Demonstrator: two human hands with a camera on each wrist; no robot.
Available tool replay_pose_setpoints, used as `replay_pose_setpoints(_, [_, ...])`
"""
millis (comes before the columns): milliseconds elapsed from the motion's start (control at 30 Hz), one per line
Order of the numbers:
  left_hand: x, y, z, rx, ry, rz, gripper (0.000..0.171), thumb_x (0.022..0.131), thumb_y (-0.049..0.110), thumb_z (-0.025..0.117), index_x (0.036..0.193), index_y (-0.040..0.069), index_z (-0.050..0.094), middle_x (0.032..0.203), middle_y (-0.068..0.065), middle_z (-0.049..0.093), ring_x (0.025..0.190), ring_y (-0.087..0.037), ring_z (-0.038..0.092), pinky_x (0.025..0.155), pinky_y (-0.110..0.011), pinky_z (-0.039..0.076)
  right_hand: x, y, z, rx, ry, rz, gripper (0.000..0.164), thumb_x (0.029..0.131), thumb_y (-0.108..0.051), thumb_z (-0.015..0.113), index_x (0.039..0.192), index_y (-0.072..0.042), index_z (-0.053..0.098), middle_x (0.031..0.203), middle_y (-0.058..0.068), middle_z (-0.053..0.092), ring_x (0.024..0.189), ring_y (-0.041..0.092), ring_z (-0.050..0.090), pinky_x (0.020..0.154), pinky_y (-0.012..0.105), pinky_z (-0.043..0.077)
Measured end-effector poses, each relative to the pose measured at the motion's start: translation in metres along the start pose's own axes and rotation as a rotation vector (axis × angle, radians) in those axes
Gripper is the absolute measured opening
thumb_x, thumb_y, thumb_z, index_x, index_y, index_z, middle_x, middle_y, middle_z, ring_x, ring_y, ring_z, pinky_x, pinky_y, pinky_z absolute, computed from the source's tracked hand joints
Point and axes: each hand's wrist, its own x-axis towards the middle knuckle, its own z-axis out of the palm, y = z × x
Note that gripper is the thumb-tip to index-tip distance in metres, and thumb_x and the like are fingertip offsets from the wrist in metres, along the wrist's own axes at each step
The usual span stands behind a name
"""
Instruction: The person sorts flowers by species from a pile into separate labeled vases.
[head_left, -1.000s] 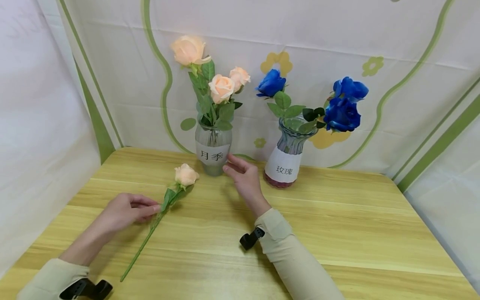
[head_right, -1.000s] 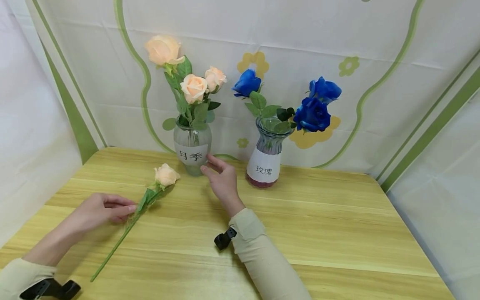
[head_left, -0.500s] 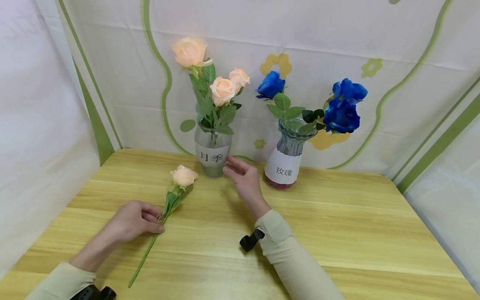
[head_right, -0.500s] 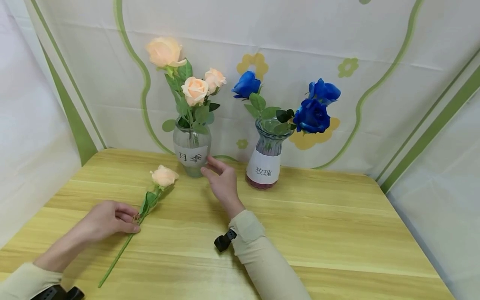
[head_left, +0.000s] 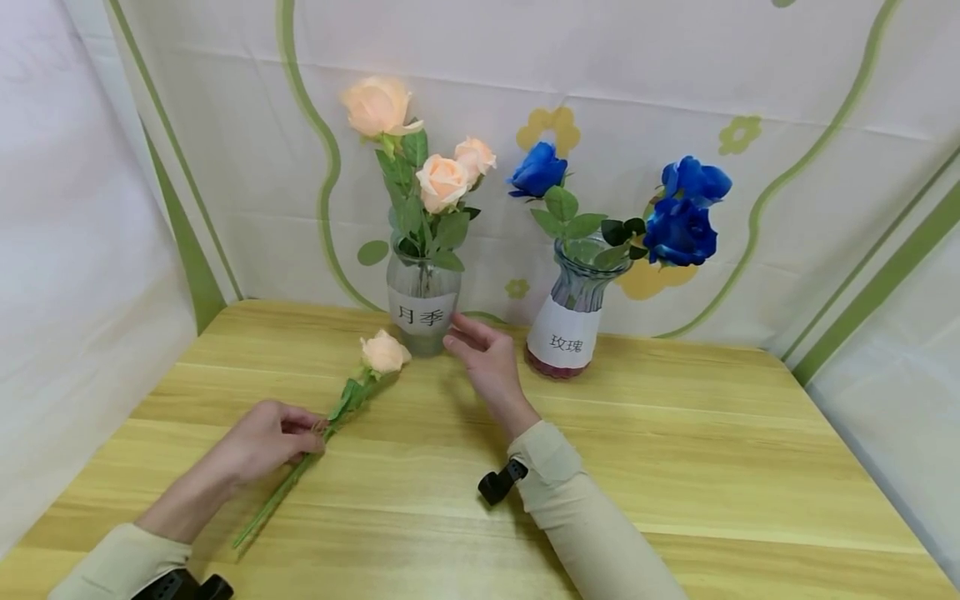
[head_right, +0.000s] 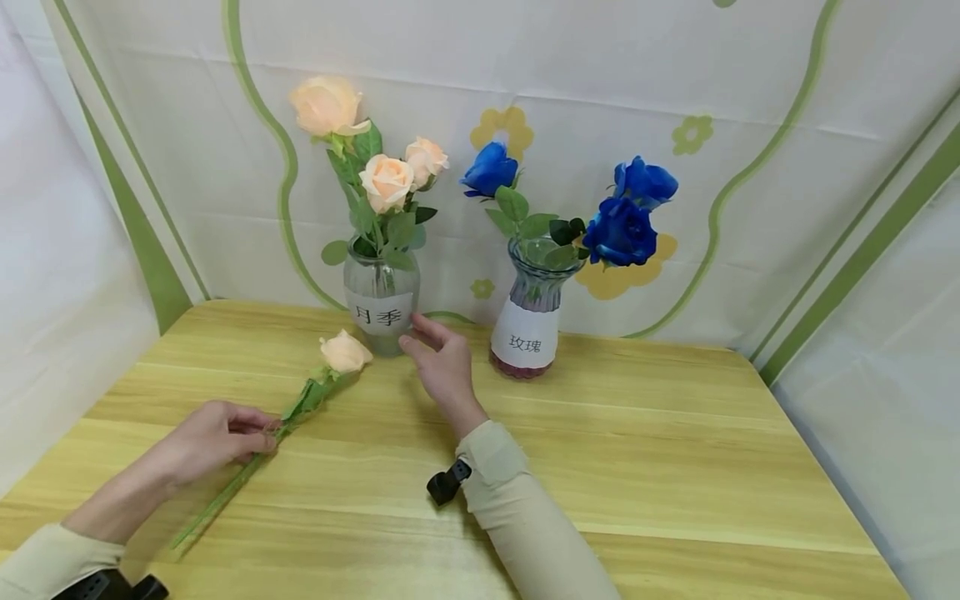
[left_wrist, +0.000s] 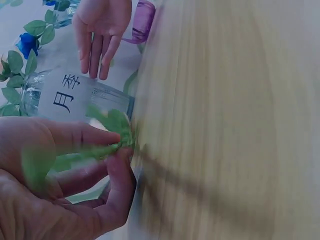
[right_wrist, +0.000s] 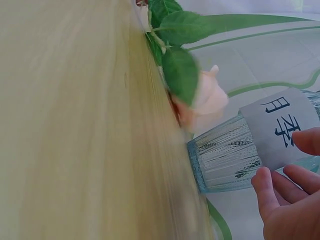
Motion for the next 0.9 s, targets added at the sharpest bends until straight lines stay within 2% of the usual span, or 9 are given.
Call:
replay_pose_setpoints(133, [0.000, 0.001, -0.001, -0.070, 0.002, -0.009, 0.051, 0.101, 0.014, 0.070, 0.140, -0.016, 0.059, 0.131, -0.026, 0.070, 0.100, -0.017, 0.067, 0.076, -0.027, 0.060, 0.000, 0.001, 0.000, 0.003, -0.003, -0.001, 0.043, 0.100, -0.010, 0.073, 0.143, -0.008, 0.067, 0.146, 0.009, 0.067, 0.133, 0.027, 0.067, 0.112, 0.040, 0.055])
replay_pose_setpoints(267, [0.001, 0.000, -0.005, -0.148, 0.006, -0.016, 0.048, 0.104, 0.020, 0.068, 0.138, -0.013, 0.061, 0.138, -0.022, 0.069, 0.099, -0.012, 0.068, 0.084, -0.026, 0.058, 0.000, 0.001, 0.000, -0.001, -0.010, -0.002, 0.043, 0.100, -0.011, 0.073, 0.143, -0.009, 0.067, 0.146, 0.009, 0.067, 0.133, 0.027, 0.067, 0.112, 0.041, 0.054])
replay_pose_setpoints(333, [0.003, 0.000, -0.006, -0.226, 0.010, -0.015, 0.048, 0.105, 0.019, 0.067, 0.140, -0.013, 0.060, 0.133, -0.018, 0.073, 0.099, -0.009, 0.070, 0.087, -0.023, 0.058, 0.000, 0.001, 0.000, -0.001, -0.012, 0.003, 0.043, 0.100, -0.012, 0.073, 0.143, -0.010, 0.067, 0.146, 0.008, 0.067, 0.133, 0.026, 0.067, 0.113, 0.041, 0.054])
replay_pose_setpoints(433, [0.008, 0.002, -0.006, -0.391, 0.029, -0.014, 0.047, 0.105, 0.016, 0.068, 0.139, -0.014, 0.059, 0.123, -0.006, 0.077, 0.102, -0.005, 0.074, 0.090, -0.019, 0.060, 0.000, 0.001, 0.000, -0.001, -0.014, 0.007, 0.043, 0.101, -0.012, 0.073, 0.144, -0.011, 0.067, 0.147, 0.007, 0.067, 0.133, 0.026, 0.067, 0.113, 0.041, 0.054])
replay_pose_setpoints(533, [0.013, 0.006, -0.006, -0.543, 0.058, -0.008, 0.047, 0.102, 0.014, 0.072, 0.139, -0.014, 0.059, 0.118, 0.007, 0.074, 0.103, -0.005, 0.075, 0.091, -0.020, 0.061, 0.000, 0.000, -0.001, 0.001, -0.013, 0.010, 0.043, 0.101, -0.012, 0.073, 0.144, -0.011, 0.067, 0.147, 0.007, 0.067, 0.133, 0.025, 0.067, 0.113, 0.040, 0.054])
replay_pose_setpoints(733, [0.020, 0.022, -0.006, -0.725, 0.107, -0.016, 0.059, 0.098, 0.012, 0.077, 0.145, -0.012, 0.052, 0.126, 0.010, 0.065, 0.101, -0.005, 0.076, 0.091, -0.021, 0.062, -0.001, -0.001, -0.001, 0.005, -0.011, 0.009, 0.043, 0.101, -0.011, 0.073, 0.144, -0.010, 0.067, 0.147, 0.008, 0.067, 0.133, 0.025, 0.067, 0.111, 0.038, 0.055])
replay_pose_setpoints(800, [0.021, 0.030, -0.007, -0.792, 0.129, -0.011, 0.045, 0.097, 0.010, 0.079, 0.136, -0.006, 0.063, 0.122, 0.010, 0.067, 0.099, -0.006, 0.077, 0.088, -0.021, 0.062, -0.001, -0.001, -0.001, 0.007, -0.012, 0.007, 0.043, 0.101, -0.010, 0.072, 0.144, -0.009, 0.067, 0.147, 0.008, 0.066, 0.133, 0.026, 0.067, 0.110, 0.037, 0.056])
replay_pose_setpoints(900, [0.023, 0.042, -0.010, -0.891, 0.165, 0.022, 0.015, 0.095, 0.006, 0.079, 0.110, 0.007, 0.078, 0.112, 0.010, 0.071, 0.094, -0.007, 0.078, 0.085, -0.020, 0.062, -0.001, 0.000, -0.001, 0.004, -0.012, 0.005, 0.043, 0.101, -0.010, 0.072, 0.143, -0.009, 0.067, 0.147, 0.009, 0.067, 0.133, 0.026, 0.067, 0.110, 0.037, 0.056])
